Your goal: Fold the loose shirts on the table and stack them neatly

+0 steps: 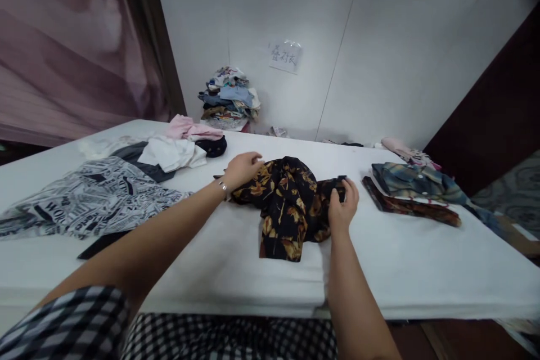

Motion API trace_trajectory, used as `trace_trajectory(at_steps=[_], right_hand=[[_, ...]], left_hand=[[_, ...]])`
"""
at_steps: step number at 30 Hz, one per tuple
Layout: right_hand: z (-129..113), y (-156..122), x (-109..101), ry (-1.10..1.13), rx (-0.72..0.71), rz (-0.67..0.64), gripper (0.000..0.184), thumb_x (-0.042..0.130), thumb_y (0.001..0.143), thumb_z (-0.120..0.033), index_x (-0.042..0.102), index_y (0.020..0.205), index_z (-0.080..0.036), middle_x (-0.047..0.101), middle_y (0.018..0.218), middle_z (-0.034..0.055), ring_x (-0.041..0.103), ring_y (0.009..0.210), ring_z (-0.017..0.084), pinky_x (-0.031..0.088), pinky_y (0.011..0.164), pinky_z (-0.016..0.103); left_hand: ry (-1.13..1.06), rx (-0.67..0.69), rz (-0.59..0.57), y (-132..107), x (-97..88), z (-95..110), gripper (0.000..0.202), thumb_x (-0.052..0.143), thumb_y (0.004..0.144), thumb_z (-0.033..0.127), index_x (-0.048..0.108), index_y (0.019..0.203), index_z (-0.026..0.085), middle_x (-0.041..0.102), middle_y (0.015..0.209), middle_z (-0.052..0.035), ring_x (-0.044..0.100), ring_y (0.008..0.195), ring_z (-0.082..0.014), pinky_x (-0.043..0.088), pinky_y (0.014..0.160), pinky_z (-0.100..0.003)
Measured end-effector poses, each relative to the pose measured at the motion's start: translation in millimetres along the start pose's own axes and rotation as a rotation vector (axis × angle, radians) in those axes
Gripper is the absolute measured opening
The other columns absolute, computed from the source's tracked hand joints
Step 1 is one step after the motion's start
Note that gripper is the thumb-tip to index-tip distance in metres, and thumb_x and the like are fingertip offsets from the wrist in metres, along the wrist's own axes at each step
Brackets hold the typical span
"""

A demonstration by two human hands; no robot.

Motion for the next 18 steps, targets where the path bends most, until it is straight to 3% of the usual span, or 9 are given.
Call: trace_trajectory(at_steps=[3, 6, 9, 11, 13, 16, 18], right_hand=[[-19.5, -17.9, 30.0, 0.104, 0.01, -0.36, 0.04, 0.06, 0.078, -0.042, 0.064, 0.113, -0.024, 0.063, 0.111, 0.0081, 0.055, 0.109, 0.026, 0.041, 0.1, 0.045], [-28.1, -51.4, 63.8, 0.043, -0.022, -0.841, 0.055, 0.066, 0.074, -0.044, 0.058, 0.126, -0.026, 0.059, 0.126, 0.0073, 0.053, 0.117, 0.026, 0.039, 0.103, 0.045], [-15.7, -75.6, 79.4, -0.171, -0.065, -1.064, 0.067, 0.071, 0.071, -0.04, 0.053, 0.133, -0.024, 0.046, 0.142, 0.0098, 0.041, 0.13, 0.029, 0.033, 0.108, 0.046], [-2.3, -80.0, 83.0, -0.292, -0.089, -1.066, 0.057, 0.069, 0.073, -0.031, 0.058, 0.128, -0.022, 0.051, 0.136, 0.0111, 0.046, 0.125, 0.028, 0.035, 0.106, 0.043], [10.5, -75.7, 82.3, -0.309, -0.086, -1.004, 0.037, 0.06, 0.077, -0.024, 0.066, 0.114, -0.022, 0.062, 0.12, 0.0089, 0.055, 0.112, 0.024, 0.04, 0.1, 0.038], [28.5, -49.3, 65.6, -0.136, 0.049, -0.808, 0.023, 0.054, 0.081, -0.027, 0.071, 0.096, -0.022, 0.069, 0.098, 0.0046, 0.062, 0.093, 0.021, 0.047, 0.089, 0.036], [39.3, -19.4, 40.4, 0.064, 0.212, -0.613, 0.025, 0.058, 0.079, -0.034, 0.07, 0.097, -0.02, 0.071, 0.092, 0.0045, 0.063, 0.087, 0.022, 0.051, 0.082, 0.037]], left_hand=[[0.133, 0.007, -0.113, -35.2, 22.8, -26.8, 0.048, 0.053, 0.081, 0.049, 0.06, 0.117, 0.018, 0.064, 0.119, -0.0115, 0.058, 0.109, -0.0273, 0.045, 0.093, -0.037], [0.256, 0.052, -0.194, -62.2, 48.6, -45.8, 0.067, 0.057, 0.078, 0.055, 0.049, 0.132, 0.017, 0.051, 0.138, -0.015, 0.047, 0.125, -0.03, 0.039, 0.102, -0.041], [0.305, 0.088, -0.229, -75.7, 64.8, -54.3, 0.073, 0.059, 0.076, 0.055, 0.045, 0.136, 0.017, 0.046, 0.142, -0.0157, 0.042, 0.129, -0.0326, 0.036, 0.103, -0.047], [0.285, 0.114, -0.242, -77.8, 66.7, -54.3, 0.071, 0.062, 0.074, 0.05, 0.046, 0.135, 0.019, 0.045, 0.144, -0.0146, 0.041, 0.13, -0.0331, 0.035, 0.102, -0.049], [0.21, 0.113, -0.209, -74.7, 57.7, -53.8, 0.056, 0.062, 0.072, 0.035, 0.057, 0.125, 0.021, 0.053, 0.137, -0.0123, 0.046, 0.126, -0.0318, 0.036, 0.101, -0.048], [0.104, 0.026, -0.09, -61.6, 25.1, -61.7, 0.032, 0.053, 0.066, 0.016, 0.071, 0.093, 0.023, 0.072, 0.102, -0.0092, 0.062, 0.103, -0.0298, 0.044, 0.094, -0.045], [0.061, -0.033, 0.009, -49.3, -6.2, -69.9, 0.03, 0.048, 0.066, 0.014, 0.07, 0.083, 0.024, 0.073, 0.083, -0.0069, 0.066, 0.089, -0.0286, 0.049, 0.085, -0.043]])
Point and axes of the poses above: each hand's wrist, its own y-axis towards the middle knuckle, its own x-axis out of the palm, z = x × y, the point moved 7 cm from there along y, towards the middle knuckle
